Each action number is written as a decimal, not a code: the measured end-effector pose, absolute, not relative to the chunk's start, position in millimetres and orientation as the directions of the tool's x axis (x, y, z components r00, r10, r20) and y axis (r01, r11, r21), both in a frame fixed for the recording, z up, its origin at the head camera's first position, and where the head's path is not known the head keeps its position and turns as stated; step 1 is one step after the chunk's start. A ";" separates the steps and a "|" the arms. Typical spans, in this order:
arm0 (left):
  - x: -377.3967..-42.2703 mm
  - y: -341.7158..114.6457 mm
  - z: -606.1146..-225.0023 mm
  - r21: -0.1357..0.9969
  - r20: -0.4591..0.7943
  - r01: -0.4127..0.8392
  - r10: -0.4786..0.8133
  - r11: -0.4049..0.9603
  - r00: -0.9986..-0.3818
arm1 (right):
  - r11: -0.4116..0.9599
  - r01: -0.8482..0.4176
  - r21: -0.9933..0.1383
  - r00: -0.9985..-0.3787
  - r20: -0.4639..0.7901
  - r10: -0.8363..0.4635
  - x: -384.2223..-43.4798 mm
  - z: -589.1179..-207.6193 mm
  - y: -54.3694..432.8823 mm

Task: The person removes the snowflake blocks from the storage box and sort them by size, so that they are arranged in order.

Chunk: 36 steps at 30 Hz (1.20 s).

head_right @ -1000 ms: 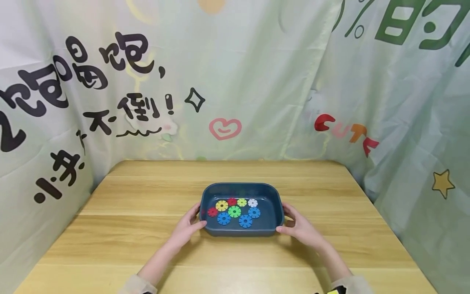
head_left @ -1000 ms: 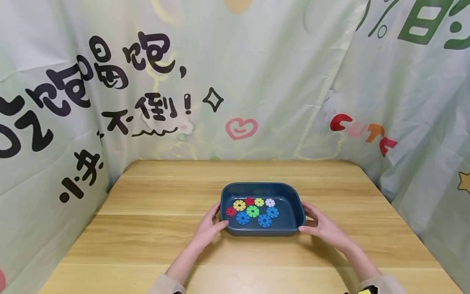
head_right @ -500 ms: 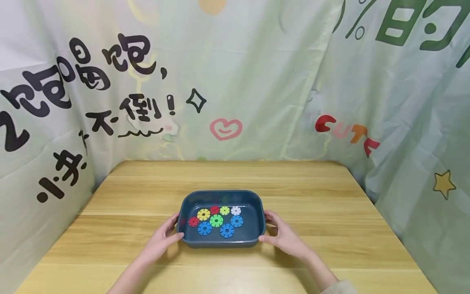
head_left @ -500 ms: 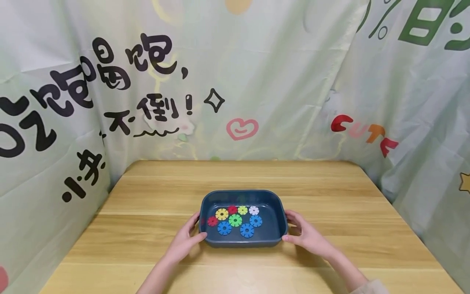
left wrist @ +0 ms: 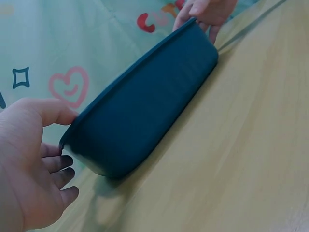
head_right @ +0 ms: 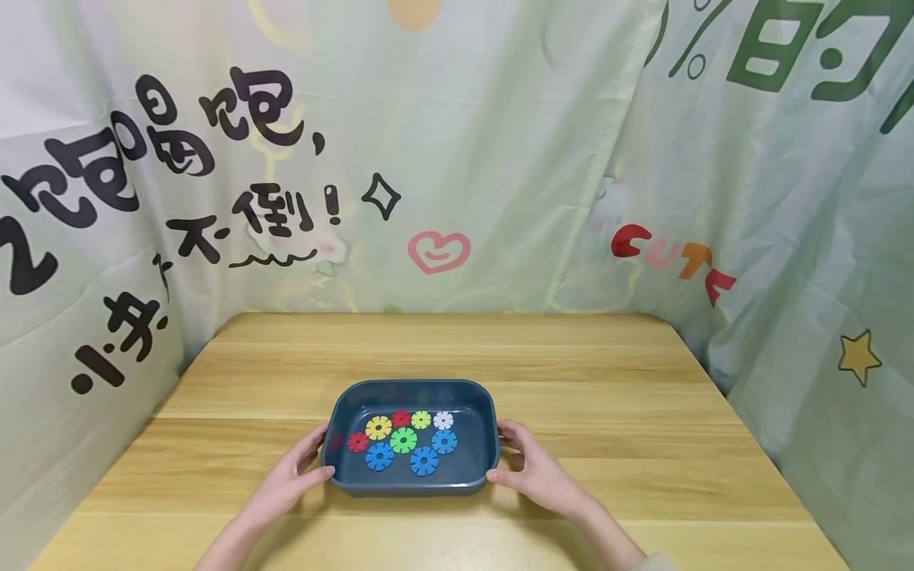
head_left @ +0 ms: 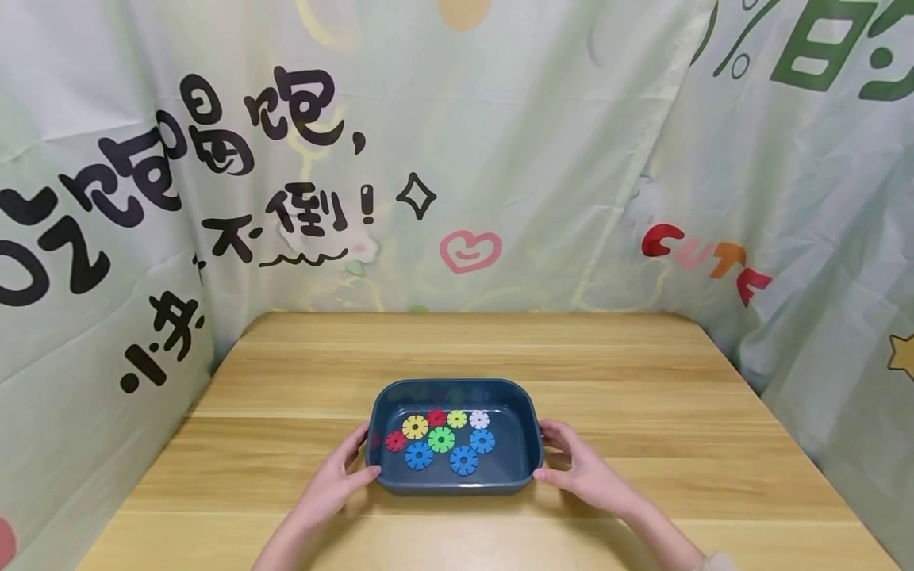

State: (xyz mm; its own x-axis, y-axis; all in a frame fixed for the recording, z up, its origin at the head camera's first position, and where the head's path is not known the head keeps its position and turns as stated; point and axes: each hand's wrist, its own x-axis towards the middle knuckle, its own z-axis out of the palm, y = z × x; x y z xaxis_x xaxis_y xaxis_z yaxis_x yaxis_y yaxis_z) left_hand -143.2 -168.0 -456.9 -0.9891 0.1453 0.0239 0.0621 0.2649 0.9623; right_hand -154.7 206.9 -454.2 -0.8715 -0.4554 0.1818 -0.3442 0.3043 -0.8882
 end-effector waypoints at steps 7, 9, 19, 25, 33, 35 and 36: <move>-137.9 -175.8 -455.5 0.962 0.003 0.044 0.150 0.270 -0.989 | 0.332 -0.328 -0.884 -0.876 0.153 -0.457 -149.0 -452.5 198.9; -136.7 -177.4 -455.5 0.958 -0.002 0.040 0.146 0.283 -0.989 | 0.341 -0.322 -0.883 -0.880 0.146 -0.453 -147.7 -452.0 196.7; -130.8 -185.2 -451.0 0.931 -0.041 0.015 0.146 0.364 -0.989 | 0.312 -0.309 -0.898 -0.878 0.144 -0.456 -142.2 -449.2 190.7; -130.3 -190.3 -449.6 0.924 -0.047 0.018 0.159 0.381 -0.986 | 0.320 -0.318 -0.892 -0.878 0.150 -0.456 -141.0 -449.3 188.2; -128.2 -192.3 -450.5 0.923 -0.027 0.037 0.159 0.384 -0.987 | 0.366 -0.351 -0.862 -0.887 0.180 -0.426 -143.5 -443.5 186.9; -128.3 -189.6 -450.9 0.921 0.001 0.061 0.154 0.386 -0.988 | 0.392 -0.354 -0.849 -0.905 0.206 -0.373 -147.8 -436.9 185.8; -128.6 -187.8 -451.4 0.920 0.014 0.073 0.152 0.386 -0.988 | 0.398 -0.354 -0.846 -0.913 0.220 -0.344 -150.8 -432.7 184.9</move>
State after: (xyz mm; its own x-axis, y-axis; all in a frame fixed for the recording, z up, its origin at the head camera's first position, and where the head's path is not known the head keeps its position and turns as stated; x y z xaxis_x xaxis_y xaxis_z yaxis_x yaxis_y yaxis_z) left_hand -128.6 -187.8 -451.4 -0.9883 0.1516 0.0143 0.0725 0.3862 0.9196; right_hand -150.8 184.9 -432.7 -0.9128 -0.3444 0.2197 -0.3539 0.3980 -0.8464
